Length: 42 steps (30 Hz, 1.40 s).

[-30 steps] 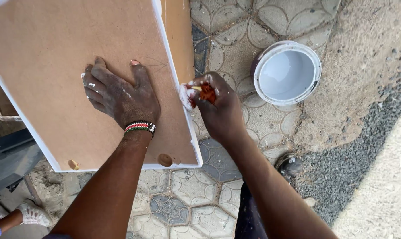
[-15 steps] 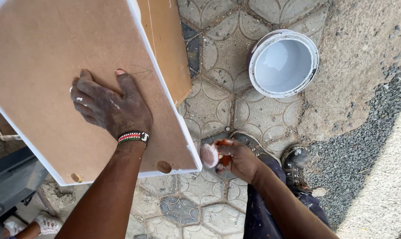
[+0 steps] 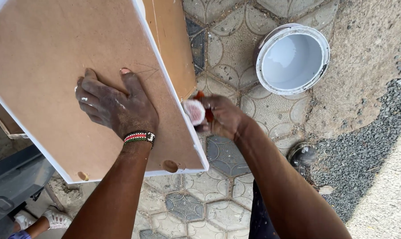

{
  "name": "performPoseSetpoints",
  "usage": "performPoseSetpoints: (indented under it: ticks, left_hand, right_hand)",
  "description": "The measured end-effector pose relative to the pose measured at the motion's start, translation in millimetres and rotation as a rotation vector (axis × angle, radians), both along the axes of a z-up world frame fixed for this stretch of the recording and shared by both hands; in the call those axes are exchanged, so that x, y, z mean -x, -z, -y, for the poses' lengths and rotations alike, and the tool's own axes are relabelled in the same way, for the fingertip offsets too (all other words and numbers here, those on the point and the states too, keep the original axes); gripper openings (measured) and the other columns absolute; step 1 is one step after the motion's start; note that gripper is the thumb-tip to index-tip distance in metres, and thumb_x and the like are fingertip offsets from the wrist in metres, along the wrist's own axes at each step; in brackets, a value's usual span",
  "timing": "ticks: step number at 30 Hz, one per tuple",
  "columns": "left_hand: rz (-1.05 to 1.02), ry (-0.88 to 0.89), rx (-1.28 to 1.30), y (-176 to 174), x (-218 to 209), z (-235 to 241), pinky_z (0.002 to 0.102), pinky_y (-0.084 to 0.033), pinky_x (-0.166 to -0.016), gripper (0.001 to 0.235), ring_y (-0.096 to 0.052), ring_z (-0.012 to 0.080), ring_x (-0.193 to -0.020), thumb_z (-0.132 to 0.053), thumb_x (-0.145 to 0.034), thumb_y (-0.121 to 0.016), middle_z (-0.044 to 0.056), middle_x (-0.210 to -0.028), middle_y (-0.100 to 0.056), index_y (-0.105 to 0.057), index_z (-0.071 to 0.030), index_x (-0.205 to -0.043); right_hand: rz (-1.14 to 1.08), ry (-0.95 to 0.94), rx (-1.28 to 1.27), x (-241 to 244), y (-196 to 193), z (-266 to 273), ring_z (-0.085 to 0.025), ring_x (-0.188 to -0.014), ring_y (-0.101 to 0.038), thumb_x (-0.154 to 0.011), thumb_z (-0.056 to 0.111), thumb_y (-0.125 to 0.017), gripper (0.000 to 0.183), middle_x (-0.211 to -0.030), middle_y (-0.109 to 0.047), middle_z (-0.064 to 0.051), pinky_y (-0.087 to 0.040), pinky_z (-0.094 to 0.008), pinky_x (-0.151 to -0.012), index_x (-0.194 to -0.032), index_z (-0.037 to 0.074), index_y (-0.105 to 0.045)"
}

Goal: The person paints the edges of a rectangular wooden board with white paint using a small brush. They repeatedly dip the brush into a paint bucket and apply the paint to the board's perimeter, holding the board with their left hand while painting with their right.

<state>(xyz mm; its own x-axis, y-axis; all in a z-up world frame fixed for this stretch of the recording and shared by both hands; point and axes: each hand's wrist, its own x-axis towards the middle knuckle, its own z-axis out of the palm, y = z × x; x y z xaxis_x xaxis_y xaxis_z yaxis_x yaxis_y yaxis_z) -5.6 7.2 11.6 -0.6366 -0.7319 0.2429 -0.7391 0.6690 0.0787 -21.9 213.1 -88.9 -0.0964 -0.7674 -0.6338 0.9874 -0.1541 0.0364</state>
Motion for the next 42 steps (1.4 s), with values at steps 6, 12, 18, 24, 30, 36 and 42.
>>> performPoseSetpoints:
  ticks: [6, 12, 18, 24, 30, 36, 42]
  left_hand:
    - [0.001, 0.014, 0.05, 4, -2, 1, 0.07, -0.045, -0.124, 0.062, -0.053, 0.0481, -0.156, -0.045, -0.118, -0.077, 0.02, -0.167, -0.056, -0.056, -0.007, -0.163]
    - [0.019, -0.015, 0.016, 3, 0, 2, 0.072, -0.042, -0.126, 0.066, -0.049, 0.0475, -0.159, -0.045, -0.115, -0.076, 0.02, -0.169, -0.054, -0.055, -0.007, -0.164]
    - [0.001, 0.002, 0.025, 3, -1, 2, 0.072, -0.044, -0.124, 0.065, -0.05, 0.0474, -0.158, -0.043, -0.114, -0.077, 0.02, -0.167, -0.056, -0.054, -0.006, -0.162]
    - [-0.011, 0.01, 0.005, 2, -1, 0, 0.072, -0.043, -0.123, 0.06, -0.052, 0.0488, -0.154, -0.044, -0.117, -0.074, 0.02, -0.166, -0.055, -0.053, -0.007, -0.16]
    - [-0.019, 0.026, -0.004, -2, 0, -1, 0.071, -0.046, -0.119, 0.057, -0.054, 0.0491, -0.149, -0.042, -0.117, -0.071, 0.019, -0.163, -0.055, -0.054, -0.007, -0.159]
    - [-0.02, 0.014, -0.033, -5, 3, -4, 0.072, -0.043, -0.12, 0.057, -0.053, 0.0498, -0.148, -0.043, -0.117, -0.067, 0.021, -0.162, -0.054, -0.055, -0.005, -0.158]
    - [-0.035, 0.01, 0.014, 5, -1, 3, 0.071, -0.048, -0.114, 0.051, -0.056, 0.0491, -0.144, -0.044, -0.116, -0.07, 0.017, -0.16, -0.057, -0.057, -0.01, -0.152]
  right_hand:
    - [-0.875, -0.212, -0.343, 58, -72, -15, -0.014, -0.085, -0.061, -0.116, 0.034, -0.067, 0.022, -0.099, -0.075, -0.002, -0.055, -0.033, -0.078, -0.123, 0.015, -0.072]
    - [-0.878, -0.471, -0.209, -69, -73, -92, -0.015, -0.083, -0.086, -0.113, 0.022, -0.077, 0.009, -0.091, -0.09, -0.002, -0.068, -0.036, -0.083, -0.11, 0.014, -0.076]
    - [-0.698, 0.052, -0.36, -170, -57, -129, -0.015, -0.095, -0.079, -0.107, 0.021, -0.087, 0.031, -0.107, -0.087, -0.007, -0.066, -0.033, -0.089, -0.132, 0.003, -0.081]
    - [-1.424, 0.101, -0.646, -96, -80, -66, -0.032, -0.101, -0.079, -0.114, 0.005, -0.07, 0.012, -0.112, -0.081, -0.012, -0.061, -0.045, -0.087, -0.115, 0.005, -0.082]
    - [-1.045, 0.308, -0.289, 8, -74, -10, -0.017, -0.091, -0.082, -0.118, 0.009, -0.072, 0.007, -0.116, -0.081, -0.013, -0.069, -0.031, -0.086, -0.12, 0.003, -0.073]
    - [-1.125, -0.183, -0.111, -56, -79, -98, -0.014, -0.083, -0.072, -0.115, 0.059, -0.062, 0.047, -0.097, -0.082, 0.0, -0.056, -0.036, -0.078, -0.113, 0.014, -0.072]
    - [0.074, 0.179, -0.204, -103, 31, -86, -0.018, -0.088, -0.071, -0.109, 0.002, -0.07, 0.03, -0.111, -0.076, -0.009, -0.058, -0.03, -0.071, -0.138, 0.008, -0.076]
